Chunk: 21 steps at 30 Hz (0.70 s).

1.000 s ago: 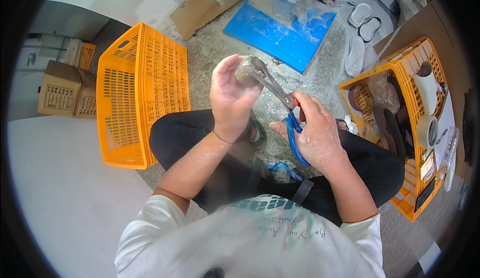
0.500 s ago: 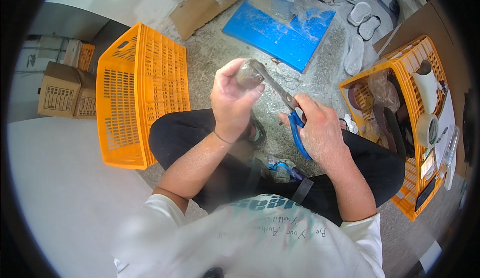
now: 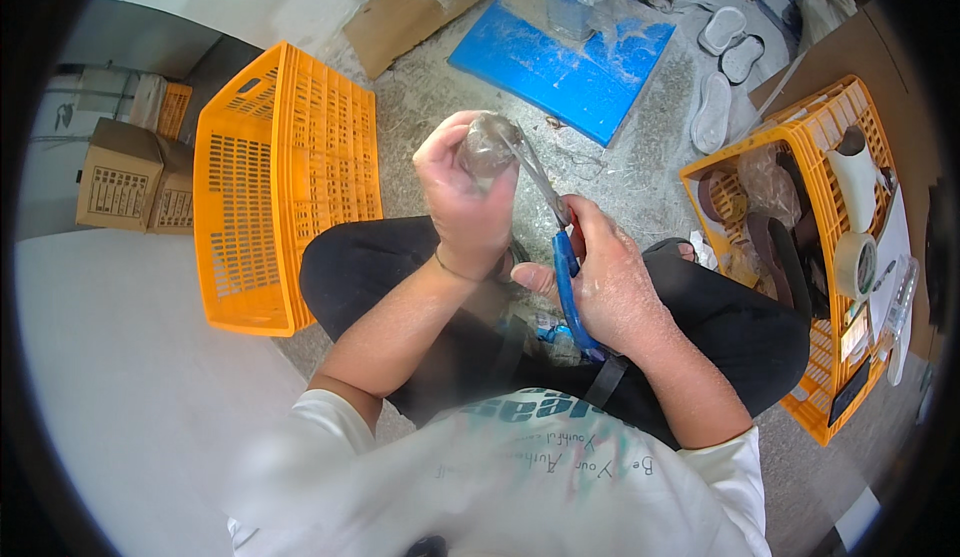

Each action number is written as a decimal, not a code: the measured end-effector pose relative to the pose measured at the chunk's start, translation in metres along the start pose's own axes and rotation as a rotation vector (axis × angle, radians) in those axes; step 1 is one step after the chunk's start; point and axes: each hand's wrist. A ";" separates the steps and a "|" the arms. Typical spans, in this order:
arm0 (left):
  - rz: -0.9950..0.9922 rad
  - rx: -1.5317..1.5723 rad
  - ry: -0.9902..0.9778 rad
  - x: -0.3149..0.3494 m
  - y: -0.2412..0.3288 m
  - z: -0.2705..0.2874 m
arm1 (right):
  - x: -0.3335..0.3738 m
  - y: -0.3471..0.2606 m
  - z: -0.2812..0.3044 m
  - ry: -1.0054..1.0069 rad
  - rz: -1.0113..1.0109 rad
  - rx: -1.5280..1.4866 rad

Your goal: The person uses shears to trim a small cylindrical wooden object, then switches to sanding it with a sanding belt against a rotating grinding wheel. The person handles the object and sanding belt with both hands while seated on the floor.

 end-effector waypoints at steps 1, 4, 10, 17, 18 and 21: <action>-0.015 -0.014 -0.008 0.000 -0.001 0.001 | 0.000 0.000 -0.001 -0.002 -0.002 0.016; 0.072 -0.147 -0.059 0.000 0.002 0.002 | 0.001 0.002 -0.002 -0.024 0.016 0.006; 0.047 -0.473 -0.262 0.001 0.012 0.001 | 0.003 0.002 -0.004 0.050 0.050 0.012; 0.042 -0.382 -0.249 0.004 0.009 0.003 | -0.003 0.004 0.004 0.024 -0.038 0.088; 0.042 -0.407 -0.265 0.005 0.008 0.003 | -0.004 0.005 0.005 0.018 -0.068 0.112; 0.090 -0.427 -0.310 0.008 0.009 0.002 | -0.009 0.008 0.004 0.047 -0.082 0.153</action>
Point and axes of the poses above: each hand's wrist, its own x-axis away from the middle knuckle, its own z-axis out of the back of the hand, y = z × x, and after that the axes turned 15 degrees about -z, right-handed
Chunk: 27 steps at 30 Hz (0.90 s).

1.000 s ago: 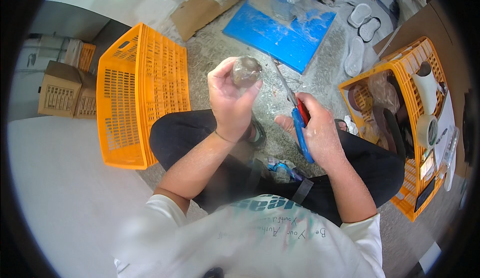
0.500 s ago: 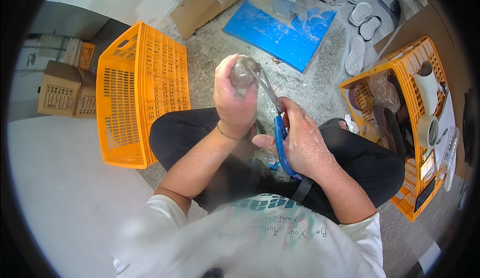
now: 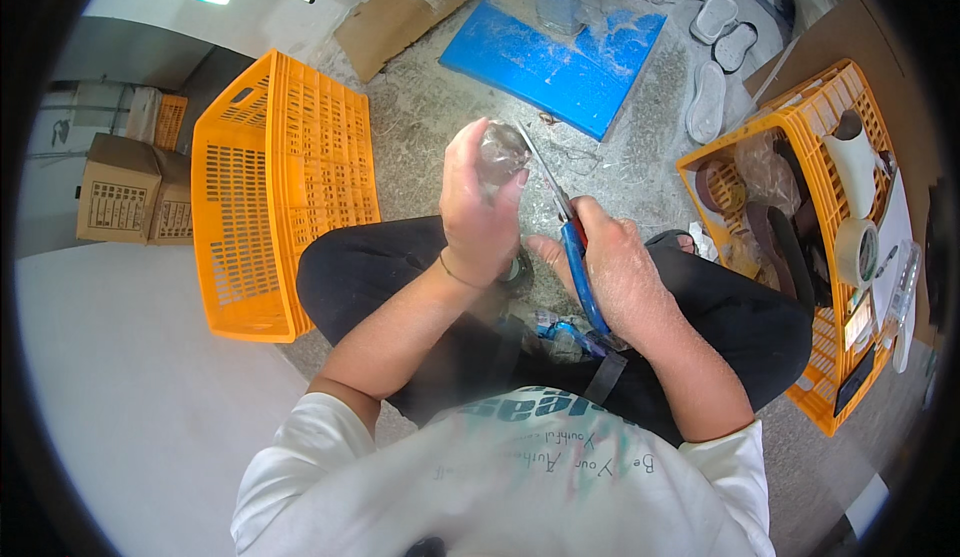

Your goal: The person uses shears to trim a small cylindrical wooden object, then switches to sanding it with a sanding belt against a rotating grinding wheel. The person handles the object and sanding belt with both hands while seated on the floor.

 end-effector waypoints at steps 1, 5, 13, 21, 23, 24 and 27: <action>0.019 0.007 -0.018 0.000 0.001 -0.001 | -0.002 0.002 0.000 0.017 0.000 0.021; 0.190 0.300 0.014 -0.005 0.004 0.000 | -0.008 0.009 -0.004 0.108 0.133 -0.211; 0.398 0.824 0.075 -0.013 0.013 0.014 | -0.015 0.019 0.000 0.315 0.353 -0.071; 0.489 0.903 -0.013 -0.017 0.010 0.021 | -0.012 0.024 0.009 0.327 0.369 0.071; 0.504 0.903 -0.042 -0.018 0.010 0.024 | -0.012 0.026 0.011 0.341 0.390 0.082; 0.494 0.892 -0.053 -0.019 0.009 0.025 | -0.012 0.026 0.012 0.350 0.400 0.084; 0.501 0.882 -0.086 -0.021 0.009 0.028 | -0.013 0.029 0.014 0.332 0.389 0.111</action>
Point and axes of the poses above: each hand's wrist, its own x-axis away from the middle knuckle, its own z-axis out of the back of the hand, y = z × x, and after that the axes turned 15 degrees about -z, right-handed
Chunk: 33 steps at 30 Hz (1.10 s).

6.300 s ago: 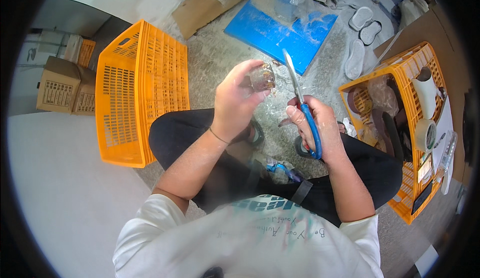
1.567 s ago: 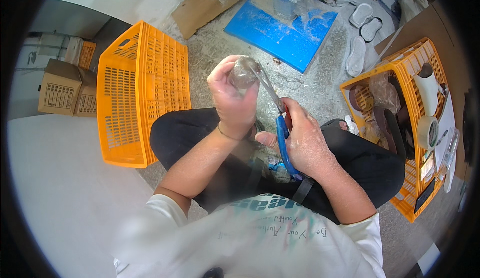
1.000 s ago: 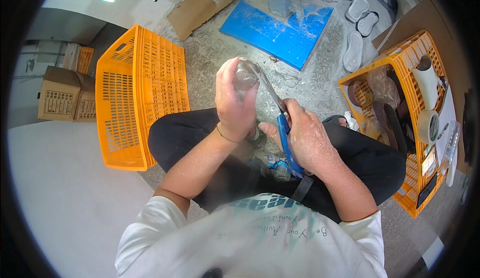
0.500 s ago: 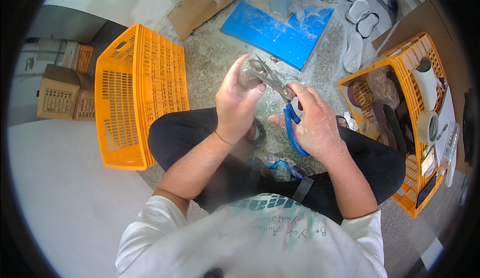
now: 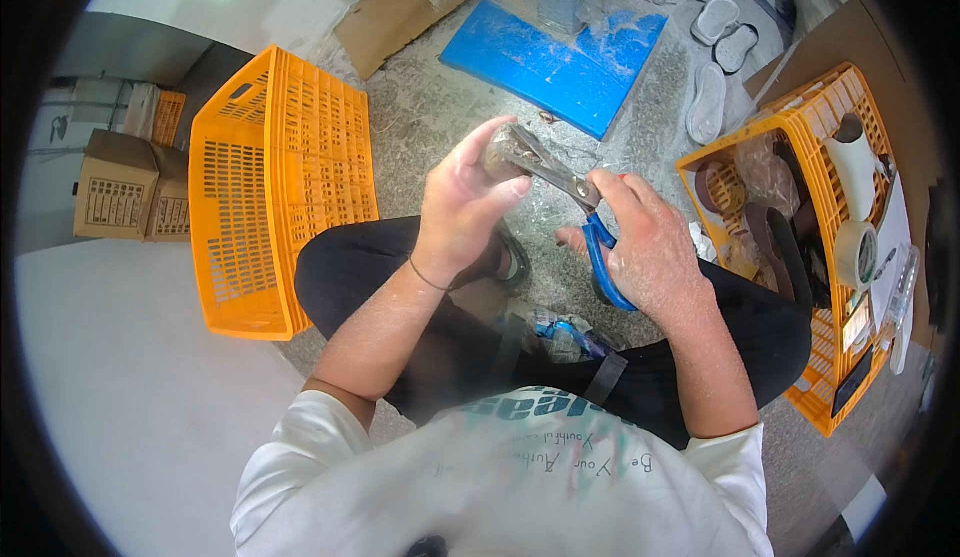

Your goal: The person uses shears to trim a small cylindrical wooden object, then switches to sanding it with a sanding belt against a rotating grinding wheel. The person handles the object and sanding belt with both hands while seated on the floor.

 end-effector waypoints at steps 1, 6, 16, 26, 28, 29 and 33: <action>0.004 0.004 -0.013 0.000 0.001 0.001 | 0.000 0.001 0.000 -0.016 -0.009 0.010; 0.068 0.045 -0.050 -0.001 0.005 0.005 | -0.003 0.002 -0.002 -0.031 -0.037 0.006; 0.026 0.155 -0.004 -0.005 0.001 0.004 | -0.004 -0.007 0.006 -0.106 -0.143 -0.213; 0.150 0.164 -0.116 -0.012 0.016 0.018 | -0.004 0.002 0.017 -0.020 -0.005 -0.011; 0.132 0.186 -0.101 -0.011 0.014 0.017 | -0.003 0.002 0.017 -0.018 -0.010 0.007; 0.126 0.191 -0.094 -0.010 0.014 0.016 | -0.003 0.002 0.016 -0.010 -0.009 0.013; 0.126 0.206 -0.068 -0.008 0.011 0.014 | -0.002 0.004 0.013 -0.020 -0.006 0.027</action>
Point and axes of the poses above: each hand's wrist, its own x-axis away from the middle knuckle, its own z-axis out of the back of the hand, y = z × x, and after that the axes turned 15 degrees about -z, right-handed
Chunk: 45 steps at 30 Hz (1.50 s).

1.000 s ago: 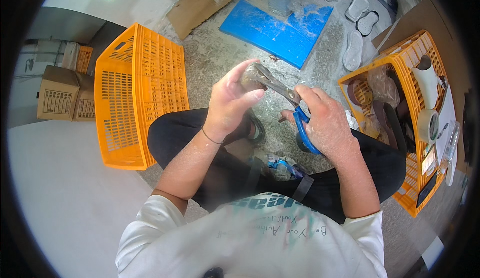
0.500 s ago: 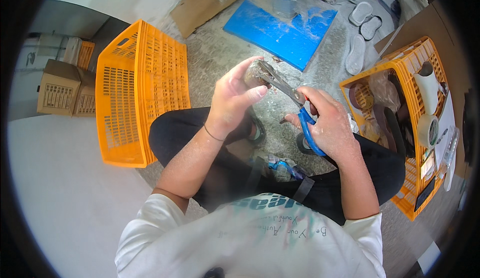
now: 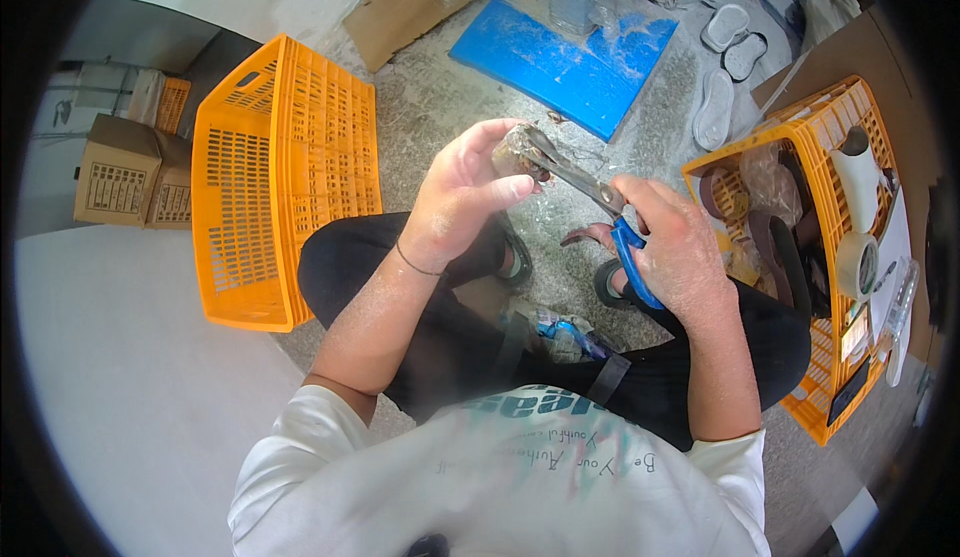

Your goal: The person uses shears to trim a small cylindrical wooden object, then switches to sanding it with a sanding belt against a rotating grinding wheel. The person handles the object and sanding belt with both hands while seated on the floor.

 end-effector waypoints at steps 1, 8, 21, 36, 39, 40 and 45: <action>0.003 0.007 0.011 0.000 -0.001 0.000 | 0.000 0.001 -0.001 -0.019 -0.006 -0.002; 0.000 -0.011 0.032 0.000 -0.005 -0.001 | -0.002 0.003 -0.007 -0.010 0.011 -0.033; -0.028 -0.057 0.067 -0.001 -0.003 0.001 | -0.002 -0.007 -0.007 -0.021 -0.026 -0.155; -0.400 -0.288 0.247 -0.004 -0.030 -0.009 | 0.008 -0.028 -0.012 -0.152 -0.316 -0.342; -0.436 -0.546 0.227 -0.002 -0.035 -0.006 | 0.010 -0.037 -0.013 -0.254 -0.353 -0.354; -0.453 -0.663 0.206 -0.002 -0.037 -0.005 | 0.010 -0.039 -0.012 -0.288 -0.350 -0.351; -0.503 -1.001 0.096 0.004 -0.049 -0.006 | 0.009 -0.043 -0.015 -0.349 -0.385 -0.376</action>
Point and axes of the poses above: each hand's wrist, its own x-axis away from the middle knuckle, its own z-axis out of the back of the hand, y = z × x, and after that the axes turned 15 degrees about -z, right-handed
